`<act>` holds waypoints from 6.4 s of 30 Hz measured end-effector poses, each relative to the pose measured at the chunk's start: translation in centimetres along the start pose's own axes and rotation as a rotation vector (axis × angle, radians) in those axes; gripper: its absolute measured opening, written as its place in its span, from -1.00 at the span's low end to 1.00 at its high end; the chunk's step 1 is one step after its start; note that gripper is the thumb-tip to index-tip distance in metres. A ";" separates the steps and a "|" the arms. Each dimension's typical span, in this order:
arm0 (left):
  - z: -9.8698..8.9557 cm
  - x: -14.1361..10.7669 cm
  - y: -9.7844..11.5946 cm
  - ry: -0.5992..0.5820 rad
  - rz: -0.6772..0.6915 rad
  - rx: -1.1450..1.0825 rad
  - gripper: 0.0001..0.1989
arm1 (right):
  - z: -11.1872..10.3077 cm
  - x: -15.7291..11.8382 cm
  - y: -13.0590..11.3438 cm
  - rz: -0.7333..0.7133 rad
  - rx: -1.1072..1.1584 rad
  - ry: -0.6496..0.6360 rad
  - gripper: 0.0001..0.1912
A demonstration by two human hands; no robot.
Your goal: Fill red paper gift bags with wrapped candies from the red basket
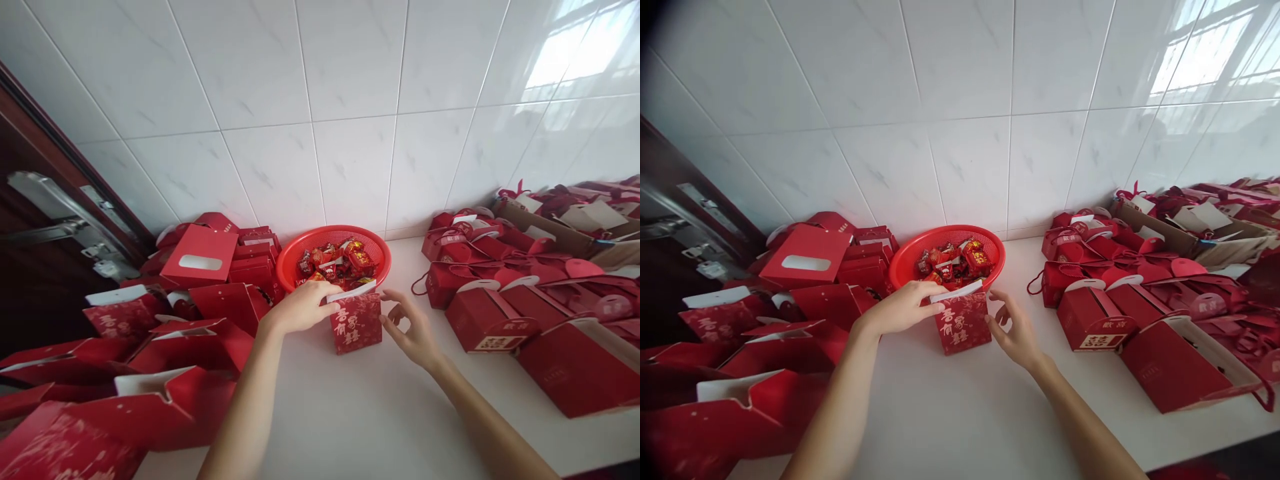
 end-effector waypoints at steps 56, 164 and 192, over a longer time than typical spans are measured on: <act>6.7 -0.6 4.2 0.809 0.152 -0.836 -0.70 | -3.0 -0.1 -2.6 0.551 0.958 -0.018 -0.70; 8.4 -3.0 -2.3 0.482 0.002 -0.773 -0.61 | 0.1 -0.4 0.9 0.316 0.652 -0.040 -0.76; 9.6 -2.5 -3.8 0.509 -0.060 -0.951 -0.53 | 0.7 -0.2 1.9 0.399 0.864 -0.122 -0.79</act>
Point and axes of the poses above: each hand's wrist, its own x-axis towards the middle knuckle, its own z-axis out of the palm, y = z × x, the point moved 4 cm from there along x, towards the middle knuckle, and after that the axes turned 5 degrees about -x, right-handed, at the moved point
